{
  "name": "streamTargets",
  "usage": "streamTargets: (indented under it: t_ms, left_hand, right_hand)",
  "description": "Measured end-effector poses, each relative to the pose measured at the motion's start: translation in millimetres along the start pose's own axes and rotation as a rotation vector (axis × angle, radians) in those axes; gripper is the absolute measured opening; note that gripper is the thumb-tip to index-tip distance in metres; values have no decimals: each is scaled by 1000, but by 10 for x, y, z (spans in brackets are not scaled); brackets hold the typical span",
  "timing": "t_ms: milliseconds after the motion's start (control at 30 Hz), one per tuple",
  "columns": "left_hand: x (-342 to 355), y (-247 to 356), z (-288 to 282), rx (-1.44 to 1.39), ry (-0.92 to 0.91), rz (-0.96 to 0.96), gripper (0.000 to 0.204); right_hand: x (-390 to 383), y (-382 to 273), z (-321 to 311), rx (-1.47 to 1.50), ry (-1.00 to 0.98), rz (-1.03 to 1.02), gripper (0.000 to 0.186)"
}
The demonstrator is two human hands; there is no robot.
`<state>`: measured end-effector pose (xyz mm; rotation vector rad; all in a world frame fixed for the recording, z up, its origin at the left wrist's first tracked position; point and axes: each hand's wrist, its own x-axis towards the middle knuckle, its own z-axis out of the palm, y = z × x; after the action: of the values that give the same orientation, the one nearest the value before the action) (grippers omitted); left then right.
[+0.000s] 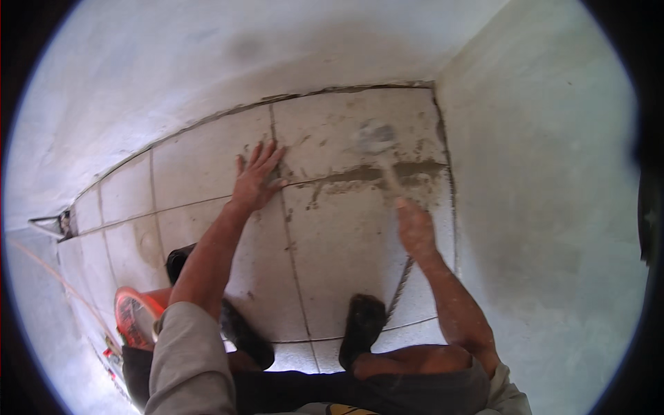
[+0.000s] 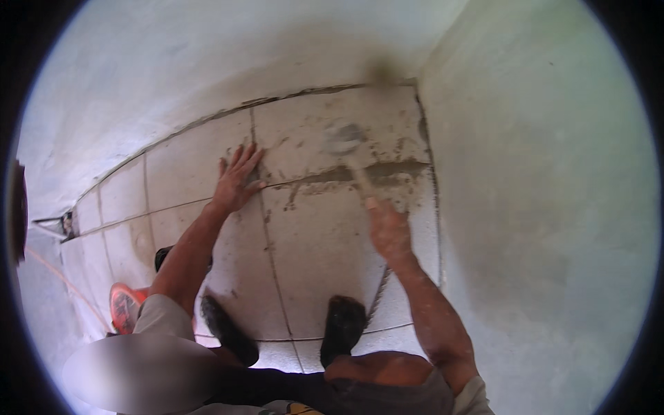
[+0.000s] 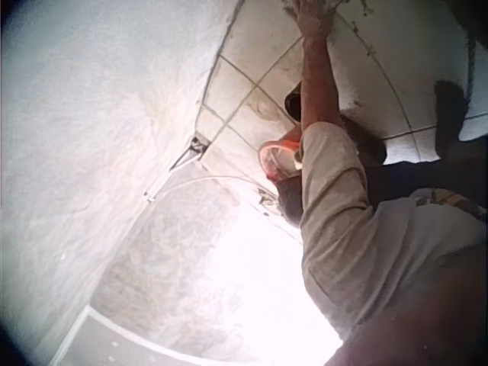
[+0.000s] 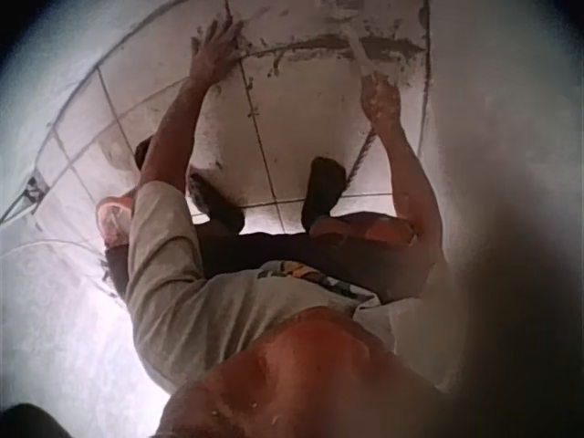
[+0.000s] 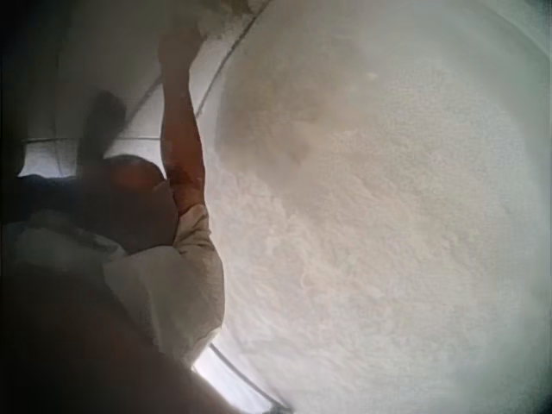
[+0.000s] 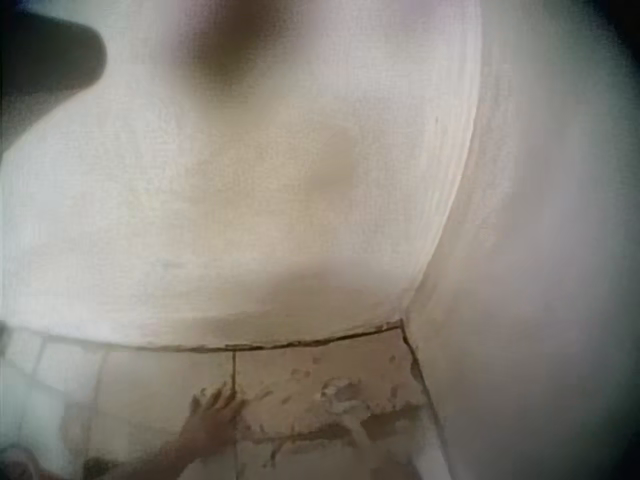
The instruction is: Removing damaged tiles and applying mortar to the floor for new tile placement.
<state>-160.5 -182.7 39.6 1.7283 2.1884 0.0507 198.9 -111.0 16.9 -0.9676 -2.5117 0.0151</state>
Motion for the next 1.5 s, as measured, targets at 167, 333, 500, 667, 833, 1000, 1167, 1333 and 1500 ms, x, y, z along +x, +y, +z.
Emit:
streamTargets:
  t_ms: [167, 333, 500, 667, 833, 1000, 1167, 1333, 1500]
  left_hand:
    - [-229, -375, 242, -166, 273, -225, 71]
    - [-405, -249, 135, -64, 160, -320, 75]
    - [-366, -161, 124, -73, 176, -386, 78]
    - [-266, -80, 115, -101, 103, -384, 84]
    - [-197, 96, 144, -87, 165, -484, 98]
    - [-98, 213, 263, -52, 187, -505, 107]
    - [-154, 144, 286, -43, 195, -493, 105]
    - [-149, 145, 258, -48, 210, -501, 103]
    - [-191, 124, 270, -41, 181, -526, 101]
  right_hand:
    - [195, -95, -308, 520, -210, 759, 36]
    - [176, -202, -225, 533, -235, 713, 40]
    - [138, -305, -57, 323, -257, 213, 17]
    - [149, -365, -46, 55, -107, 12, 13]
    - [289, -386, -195, 565, -354, 666, 26]
    - [164, -122, -257, 705, -159, 895, 40]
    - [-49, 34, 84, 688, -184, 855, 47]
    - [113, -43, -18, 957, -108, 986, 58]
    - [367, -96, -193, 1012, -194, 1123, 61]
